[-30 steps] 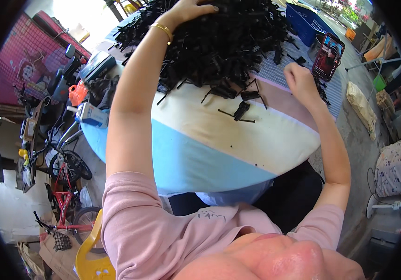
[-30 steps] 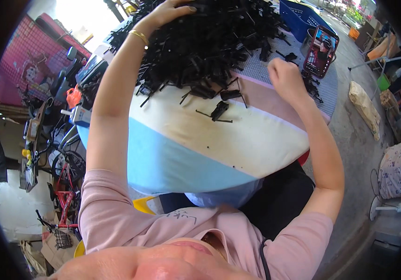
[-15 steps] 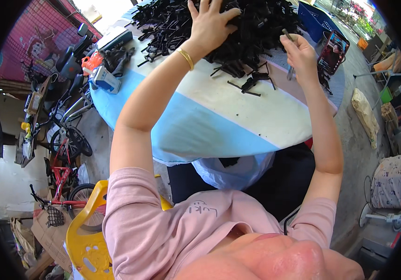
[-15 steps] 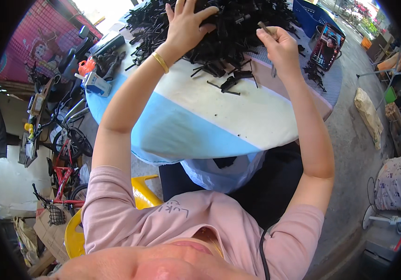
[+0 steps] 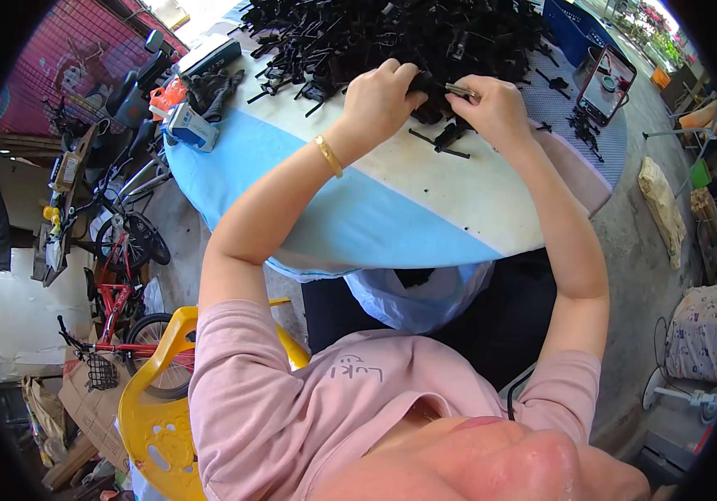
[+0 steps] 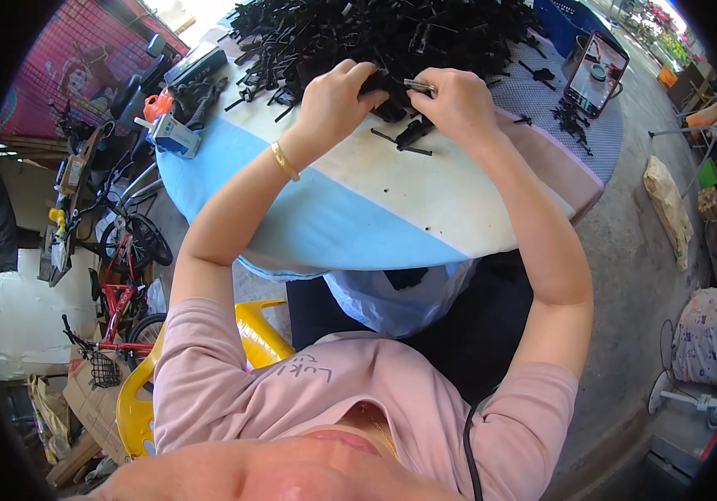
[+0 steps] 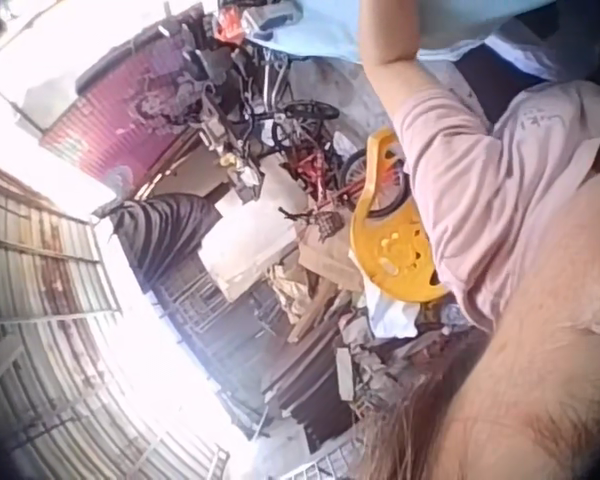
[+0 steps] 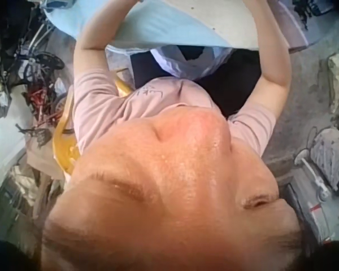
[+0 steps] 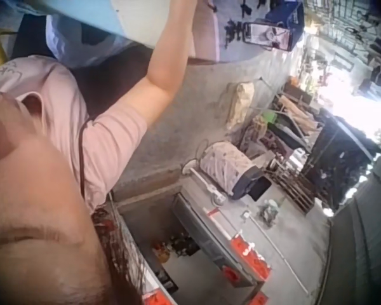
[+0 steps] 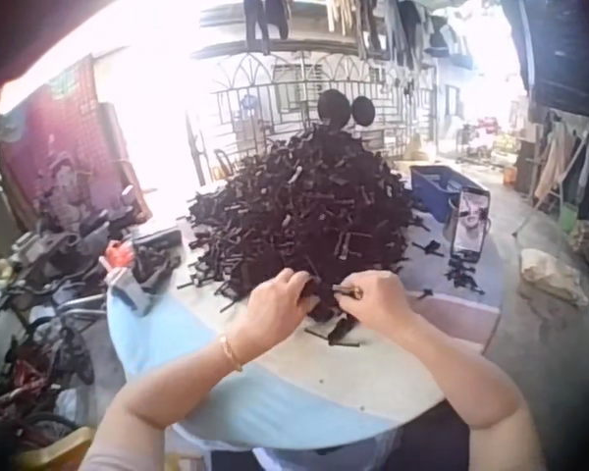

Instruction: Assembling small black plastic components by hand at a workstation.

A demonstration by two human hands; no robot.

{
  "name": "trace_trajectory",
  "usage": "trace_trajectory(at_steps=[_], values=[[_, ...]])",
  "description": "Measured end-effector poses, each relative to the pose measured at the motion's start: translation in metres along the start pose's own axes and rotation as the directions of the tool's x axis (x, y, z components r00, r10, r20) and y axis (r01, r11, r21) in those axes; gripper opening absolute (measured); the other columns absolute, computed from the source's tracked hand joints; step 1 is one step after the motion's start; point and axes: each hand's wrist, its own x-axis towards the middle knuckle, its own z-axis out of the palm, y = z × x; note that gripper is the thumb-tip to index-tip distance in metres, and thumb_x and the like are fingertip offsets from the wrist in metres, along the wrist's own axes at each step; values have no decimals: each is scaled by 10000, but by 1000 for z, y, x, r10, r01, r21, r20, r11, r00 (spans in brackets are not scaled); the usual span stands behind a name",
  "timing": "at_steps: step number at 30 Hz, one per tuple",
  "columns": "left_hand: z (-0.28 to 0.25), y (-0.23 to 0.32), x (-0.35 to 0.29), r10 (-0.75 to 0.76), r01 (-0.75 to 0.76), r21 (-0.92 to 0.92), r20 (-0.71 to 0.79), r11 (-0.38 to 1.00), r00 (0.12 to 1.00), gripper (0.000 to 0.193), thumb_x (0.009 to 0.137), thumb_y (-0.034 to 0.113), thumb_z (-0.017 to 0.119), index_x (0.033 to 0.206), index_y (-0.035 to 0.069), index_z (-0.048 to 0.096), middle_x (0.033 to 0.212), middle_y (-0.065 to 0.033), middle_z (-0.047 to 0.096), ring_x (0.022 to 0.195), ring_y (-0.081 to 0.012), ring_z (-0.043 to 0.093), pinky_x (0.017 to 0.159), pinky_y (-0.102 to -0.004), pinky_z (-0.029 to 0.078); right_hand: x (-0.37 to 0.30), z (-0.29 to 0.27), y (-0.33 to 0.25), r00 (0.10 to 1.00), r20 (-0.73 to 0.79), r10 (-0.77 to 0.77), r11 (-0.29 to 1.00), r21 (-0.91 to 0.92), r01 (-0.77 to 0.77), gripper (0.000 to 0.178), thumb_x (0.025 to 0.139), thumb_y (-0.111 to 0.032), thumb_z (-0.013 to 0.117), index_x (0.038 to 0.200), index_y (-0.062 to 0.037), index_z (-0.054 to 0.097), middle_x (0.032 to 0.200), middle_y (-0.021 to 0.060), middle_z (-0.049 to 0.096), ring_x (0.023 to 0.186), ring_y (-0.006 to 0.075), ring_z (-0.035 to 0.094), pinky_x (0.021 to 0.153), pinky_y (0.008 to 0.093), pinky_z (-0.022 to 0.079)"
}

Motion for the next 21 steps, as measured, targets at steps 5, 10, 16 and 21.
trace_trajectory(at_steps=[5, 10, 16, 21], values=[[-23, 2, -10, -23, -12, -350, -96, 937, 995, 363, 685, 199, 732, 960, 37, 560, 794, -115, 609, 712, -276, 606, 638, -334, 493, -4, -28, -13, 981, 165, 98, 954, 265, -140, 333, 700, -159, 739, 997, -48, 636, 611, -42, 492, 535, 39, 378, 490, 182, 345], [-26, -8, -20, -55, 227, -615, 286, 755, 957, 372, 722, 160, 732, 1004, 2, 548, 759, -59, 607, 712, -116, 577, 668, -251, 478, -9, -29, -31, 955, 182, -235, 774, 629, 71, 304, 721, 19, 683, 1016, -27, 627, 717, -29, 547, 616, 28, 463, 546, 171, 389], [-37, 4, -20, -33, 498, -784, 547, -370, 837, 353, 905, 259, 518, 1125, -16, 504, 1019, -61, 570, 866, -128, 579, 753, -251, 492, -8, -25, -66, 986, 51, -161, 797, 596, 99, 91, 698, -43, 727, 739, -18, 650, 672, 3, 576, 606, 62, 534, 525, 195, 409], [-31, -3, -19, 59, 328, -927, 322, -182, 945, 505, 874, 232, 569, 1265, -32, 387, 1068, -79, 548, 918, -160, 576, 822, -289, 495, -6, -18, -57, 991, 133, 29, 841, 532, -96, 102, 736, -79, 716, 730, -10, 642, 655, -20, 596, 593, 31, 525, 511, 175, 396]])
